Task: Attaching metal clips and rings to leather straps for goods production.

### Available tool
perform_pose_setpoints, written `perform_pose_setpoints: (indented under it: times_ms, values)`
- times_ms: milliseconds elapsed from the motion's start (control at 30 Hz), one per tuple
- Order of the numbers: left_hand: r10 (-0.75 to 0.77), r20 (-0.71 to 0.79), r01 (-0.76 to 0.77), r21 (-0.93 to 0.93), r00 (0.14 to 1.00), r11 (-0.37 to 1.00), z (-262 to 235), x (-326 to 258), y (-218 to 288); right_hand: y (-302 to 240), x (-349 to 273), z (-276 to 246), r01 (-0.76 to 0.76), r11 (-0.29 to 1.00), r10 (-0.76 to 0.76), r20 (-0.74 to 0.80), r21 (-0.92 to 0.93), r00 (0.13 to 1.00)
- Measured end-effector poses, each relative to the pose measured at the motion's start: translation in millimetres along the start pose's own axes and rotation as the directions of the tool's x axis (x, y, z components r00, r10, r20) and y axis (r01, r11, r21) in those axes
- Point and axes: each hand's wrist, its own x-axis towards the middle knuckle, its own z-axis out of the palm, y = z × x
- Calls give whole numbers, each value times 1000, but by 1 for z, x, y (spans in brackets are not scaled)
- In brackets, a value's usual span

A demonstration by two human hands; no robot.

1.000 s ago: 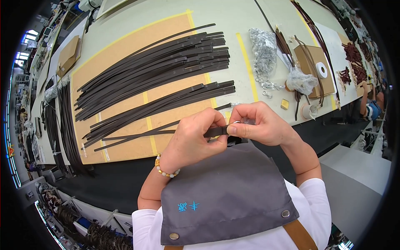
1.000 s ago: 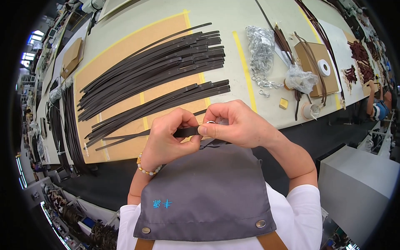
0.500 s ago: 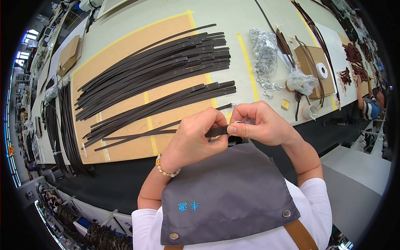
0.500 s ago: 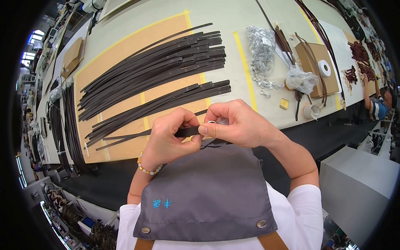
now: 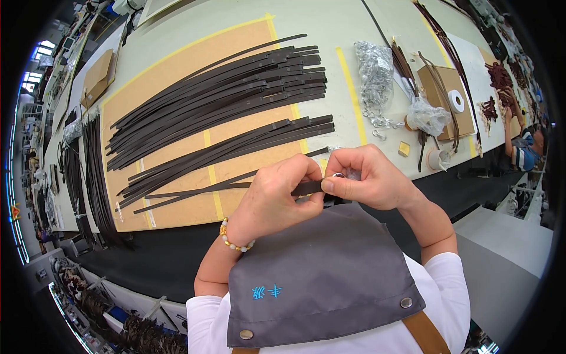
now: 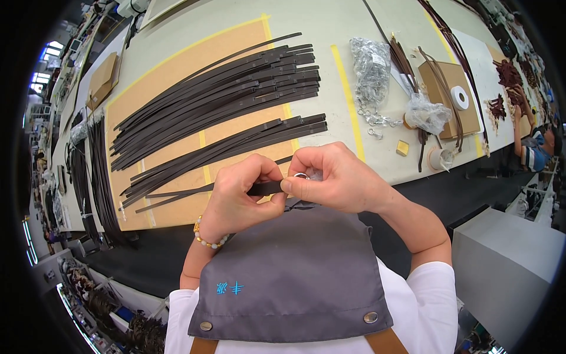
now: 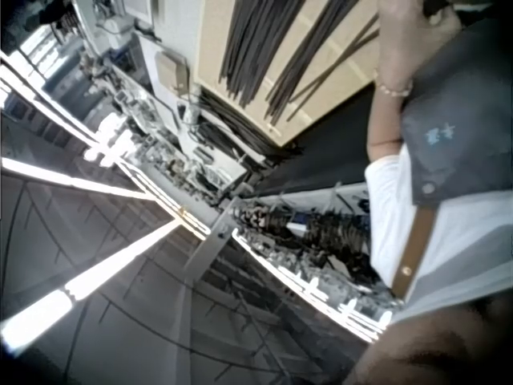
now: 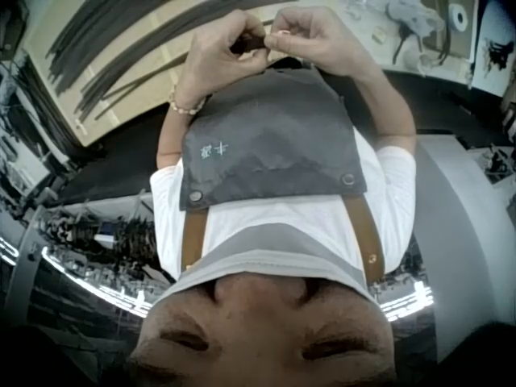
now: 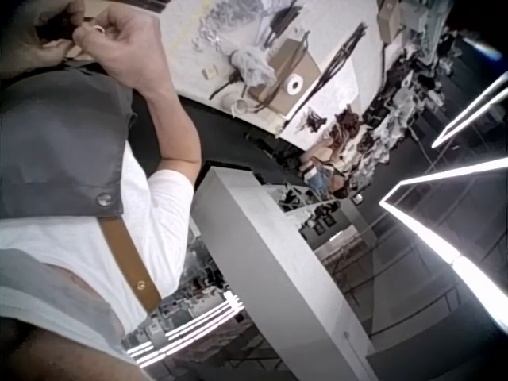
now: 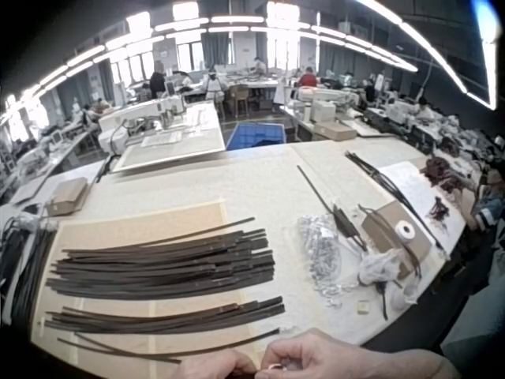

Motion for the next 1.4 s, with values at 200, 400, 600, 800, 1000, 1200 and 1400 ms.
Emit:
perform_pose_setpoints:
  times_ms: [200, 400, 600, 800, 1000, 1200, 1400]
  values:
    - [39, -6, -39, -1, 999, 999, -1, 2, -1, 4, 2, 6, 47, 999, -45, -50, 25, 998]
    - [47, -2, -47, -14, 999, 999, -2, 1, -1, 2, 2, 9, 86, 996, -87, -97, -12, 991]
    - [38, 29, -38, -13, 999, 999, -5, 1, 3, 2, 1, 10, 101, 994, -105, -99, -38, 990]
    - [118, 15, -118, 2, 993, 993, -6, -3, 0, 2, 0, 8, 90, 996, -90, -26, -17, 996]
    - [192, -6, -192, 27, 981, 981, -2, -6, -3, 3, -3, 8, 117, 993, -117, 7, -12, 993]
    - [237, -10, -236, 69, 971, 969, -1, -8, -7, 6, -3, 9, 96, 995, -96, 11, -9, 995]
    - [259, 7, -259, 47, 966, 965, -3, -5, -5, 0, -5, 10, 17, 995, -23, 54, 103, 998]
